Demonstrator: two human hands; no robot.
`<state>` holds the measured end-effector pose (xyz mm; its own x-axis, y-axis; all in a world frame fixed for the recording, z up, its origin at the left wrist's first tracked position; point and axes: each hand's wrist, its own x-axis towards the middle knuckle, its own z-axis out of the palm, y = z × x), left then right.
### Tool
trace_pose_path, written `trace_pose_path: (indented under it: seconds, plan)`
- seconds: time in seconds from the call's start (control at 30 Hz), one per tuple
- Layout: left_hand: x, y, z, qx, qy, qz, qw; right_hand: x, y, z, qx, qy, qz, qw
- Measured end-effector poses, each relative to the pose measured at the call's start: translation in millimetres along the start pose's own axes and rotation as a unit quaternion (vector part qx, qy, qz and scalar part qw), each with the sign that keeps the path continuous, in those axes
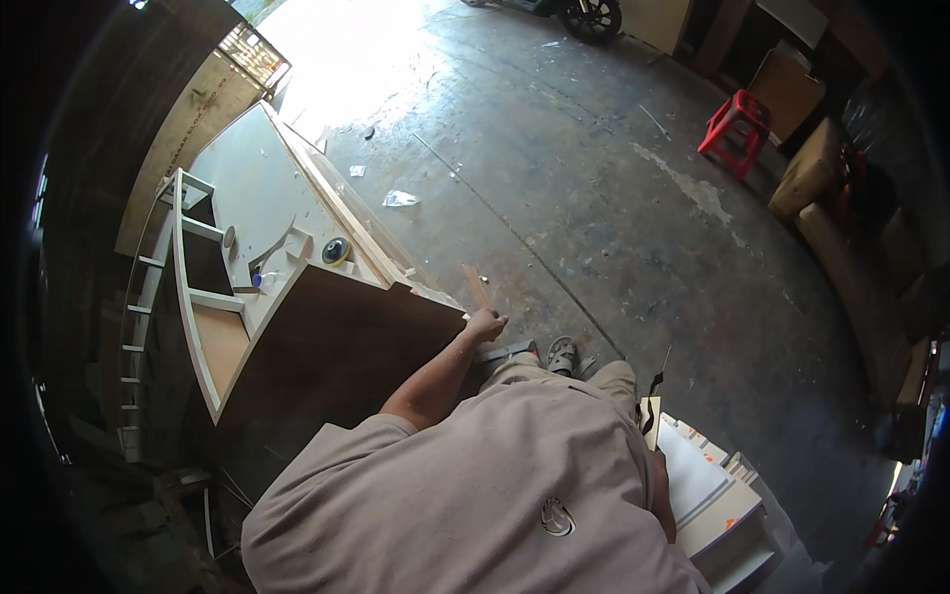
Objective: The person measures a wooden component using a tape measure, walks across the workshop to a table, and uses a hammer to join two wooden pieces together.
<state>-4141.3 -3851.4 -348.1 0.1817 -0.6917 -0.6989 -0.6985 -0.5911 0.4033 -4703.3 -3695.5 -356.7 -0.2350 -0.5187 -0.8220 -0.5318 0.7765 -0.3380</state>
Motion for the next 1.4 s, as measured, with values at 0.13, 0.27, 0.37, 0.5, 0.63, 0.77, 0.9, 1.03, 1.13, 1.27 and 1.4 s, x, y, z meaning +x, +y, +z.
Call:
trace_pose_path:
  seconds: [0.13,0.27,0.37,0.5,0.63,0.77,0.9,1.03,1.13,1.27,1.4]
  plan:
    - [38,93,-39,-0.068,0.034,0.051,0.996,42,-80,-44,-0.012,0.0,-0.011,1.0]
    - [77,117,-52,-0.097,0.016,0.041,0.994,100,-154,-87,-0.041,-0.011,-0.024,0.999]
    - [102,101,-56,-0.054,0.0,-0.038,0.998,156,-211,-119,-0.075,-0.019,-0.038,0.996]
    - [129,60,-46,-0.106,0.02,-0.211,0.972,237,-290,-175,-0.134,-0.03,-0.057,0.989]
    - [144,67,-32,-0.213,0.057,-0.316,0.923,312,-406,-229,-0.213,-0.048,-0.097,0.971]
    - [181,94,-3,-0.422,0.079,-0.354,0.831,365,-560,-259,-0.315,-0.076,-0.146,0.935]
    - [216,198,-50,-0.3,0.095,-0.234,0.92,376,-731,-247,-0.32,-0.118,-0.153,0.927]
    - [287,208,-83,-0.321,0.1,-0.184,0.924,404,-847,-215,-0.305,-0.137,-0.167,0.928]
    - [315,213,-158,-0.329,0.063,-0.262,0.905,410,-920,-178,-0.295,-0.144,-0.232,0.915]
    - [386,166,-248,-0.363,0.027,-0.402,0.84,454,-973,-147,-0.334,-0.123,-0.27,0.895]
    - [451,153,-405,-0.324,0.079,-0.314,0.889,502,-1014,-121,-0.393,-0.093,-0.219,0.888]
